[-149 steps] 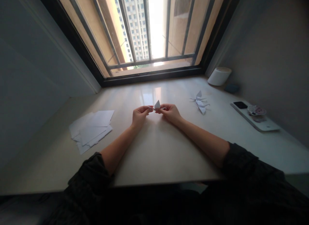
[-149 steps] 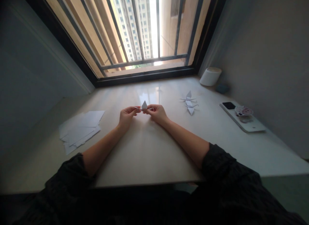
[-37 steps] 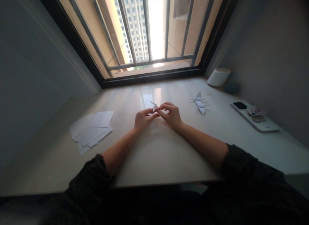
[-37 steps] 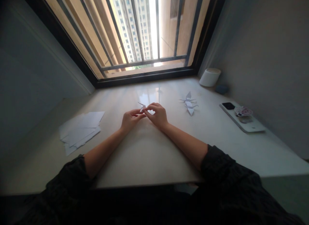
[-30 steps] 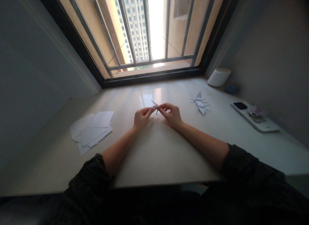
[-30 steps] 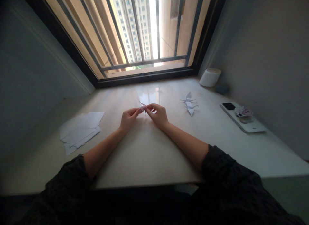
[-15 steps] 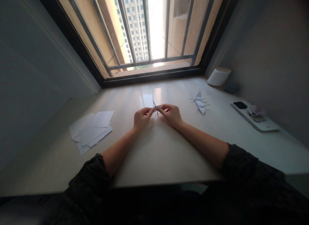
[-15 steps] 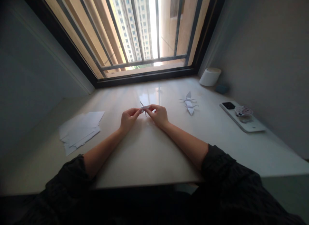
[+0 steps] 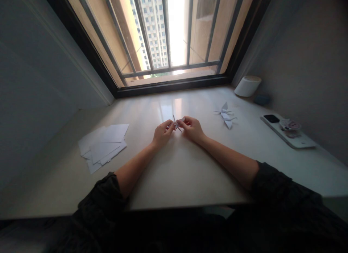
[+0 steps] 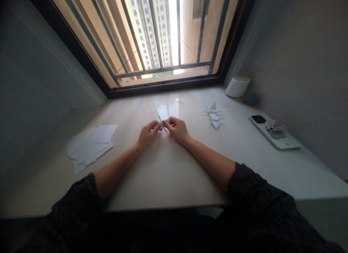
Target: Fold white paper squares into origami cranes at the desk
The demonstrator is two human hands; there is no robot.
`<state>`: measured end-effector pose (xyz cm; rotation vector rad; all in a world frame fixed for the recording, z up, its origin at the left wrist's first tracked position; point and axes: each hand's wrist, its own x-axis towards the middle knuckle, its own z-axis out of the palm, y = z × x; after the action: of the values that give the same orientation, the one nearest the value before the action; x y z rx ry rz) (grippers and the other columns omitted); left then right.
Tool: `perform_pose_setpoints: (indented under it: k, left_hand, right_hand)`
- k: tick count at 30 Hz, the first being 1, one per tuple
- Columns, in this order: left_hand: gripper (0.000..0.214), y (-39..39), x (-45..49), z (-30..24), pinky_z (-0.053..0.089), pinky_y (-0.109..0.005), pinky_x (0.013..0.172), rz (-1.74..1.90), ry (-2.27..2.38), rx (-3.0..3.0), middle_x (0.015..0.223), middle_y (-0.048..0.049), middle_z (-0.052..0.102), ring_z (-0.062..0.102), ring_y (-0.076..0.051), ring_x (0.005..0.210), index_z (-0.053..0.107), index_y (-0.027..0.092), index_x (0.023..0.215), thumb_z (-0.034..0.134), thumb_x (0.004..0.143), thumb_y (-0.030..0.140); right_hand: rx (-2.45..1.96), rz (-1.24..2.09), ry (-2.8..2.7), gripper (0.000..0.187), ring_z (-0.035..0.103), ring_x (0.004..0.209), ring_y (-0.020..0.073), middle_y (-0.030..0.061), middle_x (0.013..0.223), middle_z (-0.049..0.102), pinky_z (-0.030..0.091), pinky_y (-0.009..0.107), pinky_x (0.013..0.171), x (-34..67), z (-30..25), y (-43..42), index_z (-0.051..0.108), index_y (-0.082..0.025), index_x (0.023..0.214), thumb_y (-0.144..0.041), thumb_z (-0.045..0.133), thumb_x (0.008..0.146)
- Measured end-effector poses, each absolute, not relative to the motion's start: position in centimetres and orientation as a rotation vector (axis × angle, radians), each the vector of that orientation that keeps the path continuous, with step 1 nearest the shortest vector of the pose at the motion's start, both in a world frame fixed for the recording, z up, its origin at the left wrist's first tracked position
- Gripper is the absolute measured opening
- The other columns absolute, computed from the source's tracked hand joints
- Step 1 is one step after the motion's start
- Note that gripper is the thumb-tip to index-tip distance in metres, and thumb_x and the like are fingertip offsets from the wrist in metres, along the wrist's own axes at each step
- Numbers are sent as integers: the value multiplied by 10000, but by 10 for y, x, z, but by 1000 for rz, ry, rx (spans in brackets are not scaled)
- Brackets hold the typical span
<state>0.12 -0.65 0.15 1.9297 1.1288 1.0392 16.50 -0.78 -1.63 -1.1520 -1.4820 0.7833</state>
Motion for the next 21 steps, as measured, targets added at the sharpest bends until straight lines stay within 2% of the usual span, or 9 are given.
perform_pose_setpoints:
  k: [4, 10, 21]
  left_hand:
    - [312, -7, 1, 3, 424, -268, 704, 1046, 1092, 1919, 726, -12, 652, 596, -166, 723, 604, 206, 730, 505, 881, 460]
    - [345, -3, -1, -2, 434, -281, 741, 1058, 987, 1833, 731, -23, 632, 575, -170, 745, 606, 199, 726, 509, 867, 499]
    - [417, 7, -5, -6, 450, -315, 754, 1099, 904, 1644, 708, -37, 619, 556, -184, 737, 603, 195, 690, 559, 794, 596]
  right_hand:
    - [-1203, 714, -1559, 363, 524, 586, 136, -5, 633, 606, 407, 266, 580, 165, -16, -10, 603, -208, 694, -540, 556, 832]
    - [-1084, 851, -1615, 385, 540, 625, 139, -16, 643, 574, 423, 270, 633, 164, -15, -12, 560, -221, 732, -567, 470, 875]
    - [-910, 1109, -1315, 493, 480, 581, 138, -16, 577, 517, 416, 290, 603, 159, -4, -12, 525, -223, 662, -710, 579, 717]
